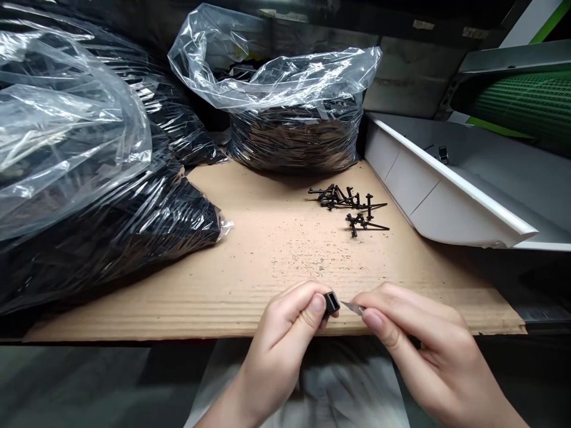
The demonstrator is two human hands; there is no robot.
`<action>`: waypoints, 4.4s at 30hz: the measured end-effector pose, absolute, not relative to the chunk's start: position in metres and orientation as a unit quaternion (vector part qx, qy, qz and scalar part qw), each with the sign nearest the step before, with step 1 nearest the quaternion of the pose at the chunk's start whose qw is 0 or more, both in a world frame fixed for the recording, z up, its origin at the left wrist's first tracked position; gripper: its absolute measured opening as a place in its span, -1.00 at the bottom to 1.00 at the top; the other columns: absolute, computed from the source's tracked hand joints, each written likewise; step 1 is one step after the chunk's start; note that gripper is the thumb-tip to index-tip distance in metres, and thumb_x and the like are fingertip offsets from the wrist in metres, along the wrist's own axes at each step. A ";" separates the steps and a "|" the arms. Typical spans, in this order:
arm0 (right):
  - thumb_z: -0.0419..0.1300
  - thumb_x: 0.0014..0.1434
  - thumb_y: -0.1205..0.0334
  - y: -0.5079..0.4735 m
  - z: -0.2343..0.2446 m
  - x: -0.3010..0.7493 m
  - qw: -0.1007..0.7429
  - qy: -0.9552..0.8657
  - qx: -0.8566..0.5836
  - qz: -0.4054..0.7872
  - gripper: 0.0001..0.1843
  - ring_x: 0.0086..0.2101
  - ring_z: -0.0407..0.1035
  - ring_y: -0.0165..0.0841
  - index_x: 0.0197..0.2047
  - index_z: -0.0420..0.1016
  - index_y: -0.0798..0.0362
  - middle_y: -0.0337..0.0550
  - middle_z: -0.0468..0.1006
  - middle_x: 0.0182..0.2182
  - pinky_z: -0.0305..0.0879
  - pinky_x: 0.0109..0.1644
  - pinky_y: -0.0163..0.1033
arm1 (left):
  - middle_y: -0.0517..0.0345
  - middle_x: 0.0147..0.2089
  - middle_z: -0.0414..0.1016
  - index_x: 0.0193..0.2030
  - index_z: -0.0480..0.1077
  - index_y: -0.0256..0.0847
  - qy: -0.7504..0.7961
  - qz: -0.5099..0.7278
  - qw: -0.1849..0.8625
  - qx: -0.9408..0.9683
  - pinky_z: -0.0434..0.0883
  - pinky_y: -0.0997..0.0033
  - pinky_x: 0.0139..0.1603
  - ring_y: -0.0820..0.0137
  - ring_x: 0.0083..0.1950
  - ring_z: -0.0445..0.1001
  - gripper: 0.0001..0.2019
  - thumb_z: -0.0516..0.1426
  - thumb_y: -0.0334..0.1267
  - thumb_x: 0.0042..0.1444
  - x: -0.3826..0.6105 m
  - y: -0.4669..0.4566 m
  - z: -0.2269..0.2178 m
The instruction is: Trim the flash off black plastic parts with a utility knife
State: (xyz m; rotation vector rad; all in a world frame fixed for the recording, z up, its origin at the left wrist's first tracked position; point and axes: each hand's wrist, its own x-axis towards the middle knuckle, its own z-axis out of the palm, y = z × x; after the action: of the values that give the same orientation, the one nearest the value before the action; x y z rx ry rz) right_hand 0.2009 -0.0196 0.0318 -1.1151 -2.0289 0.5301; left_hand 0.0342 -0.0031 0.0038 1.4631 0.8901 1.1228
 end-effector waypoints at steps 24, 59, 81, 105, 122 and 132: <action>0.01 0.16 0.47 -0.020 0.036 0.191 0.373 -0.788 -0.419 0.254 -0.81 -0.51 0.27 -0.46 -0.31 0.40 0.06 -0.24 0.34 -0.52 0.20 -0.45 -0.36 | 0.24 -0.53 0.17 -0.51 0.28 -0.26 0.326 0.445 0.557 0.620 0.17 0.51 -0.38 0.51 -0.45 0.19 -0.69 -0.06 -0.23 0.24 0.025 -0.003 0.005; 0.11 0.15 0.24 -0.023 0.034 0.202 0.375 -0.730 -0.508 0.262 -0.84 -0.43 0.37 -0.43 -0.18 0.44 -0.06 -0.24 0.38 -0.43 0.29 -0.53 -0.44 | 0.19 -0.43 0.39 -0.27 0.35 -0.19 0.275 0.442 0.669 0.531 0.24 0.52 -0.42 0.52 -0.49 0.28 -0.87 0.01 -0.23 0.19 0.024 -0.006 0.001; -0.04 0.21 0.37 -0.042 0.017 0.180 0.422 -0.719 -0.520 0.185 -0.80 -0.39 0.33 -0.37 -0.17 0.38 0.04 -0.15 0.36 -0.40 0.28 -0.34 -0.30 | 0.18 -0.25 0.29 -0.18 0.34 -0.09 0.320 0.464 0.528 0.635 0.19 0.51 -0.12 0.40 -0.16 0.26 -0.85 -0.04 -0.29 0.23 0.028 -0.004 0.002; 0.03 0.19 0.25 -0.026 0.012 0.179 0.424 -0.648 -0.542 0.327 -0.83 -0.27 0.36 -0.35 -0.21 0.42 0.03 -0.16 0.42 -0.33 0.30 -0.27 -0.33 | 0.12 -0.32 0.37 -0.27 0.40 -0.22 0.285 0.479 0.713 0.426 0.27 0.47 -0.18 0.39 -0.23 0.32 -0.78 -0.01 -0.18 0.20 0.027 0.002 0.005; 0.06 0.18 0.15 -0.029 -0.005 0.172 0.546 -0.510 -0.553 0.369 -0.77 -0.47 0.27 -0.43 -0.13 0.43 -0.01 -0.19 0.40 -0.42 0.23 -0.48 -0.35 | 0.26 -0.42 0.27 -0.39 0.34 -0.25 0.291 0.733 0.576 0.213 0.36 0.59 -0.27 0.57 -0.39 0.31 -0.90 0.05 -0.45 0.12 0.027 0.001 0.011; 0.09 0.18 0.16 -0.027 -0.001 0.195 0.495 -0.491 -0.496 0.517 -0.84 -0.56 0.11 -0.54 -0.22 0.44 -0.01 -0.30 0.29 -0.50 0.05 -0.54 -0.40 | 0.04 -0.24 0.46 -0.28 0.42 -0.28 0.469 0.106 0.590 0.649 0.35 0.19 -0.13 0.30 -0.20 0.44 -0.78 0.01 -0.21 0.18 0.033 -0.027 -0.090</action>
State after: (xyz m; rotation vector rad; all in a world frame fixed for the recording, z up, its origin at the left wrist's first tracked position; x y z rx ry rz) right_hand 0.1949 -0.0275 -0.0013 -1.2014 -1.1909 1.2529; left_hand 0.0334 -0.0270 -0.0903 1.5108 1.0923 0.2458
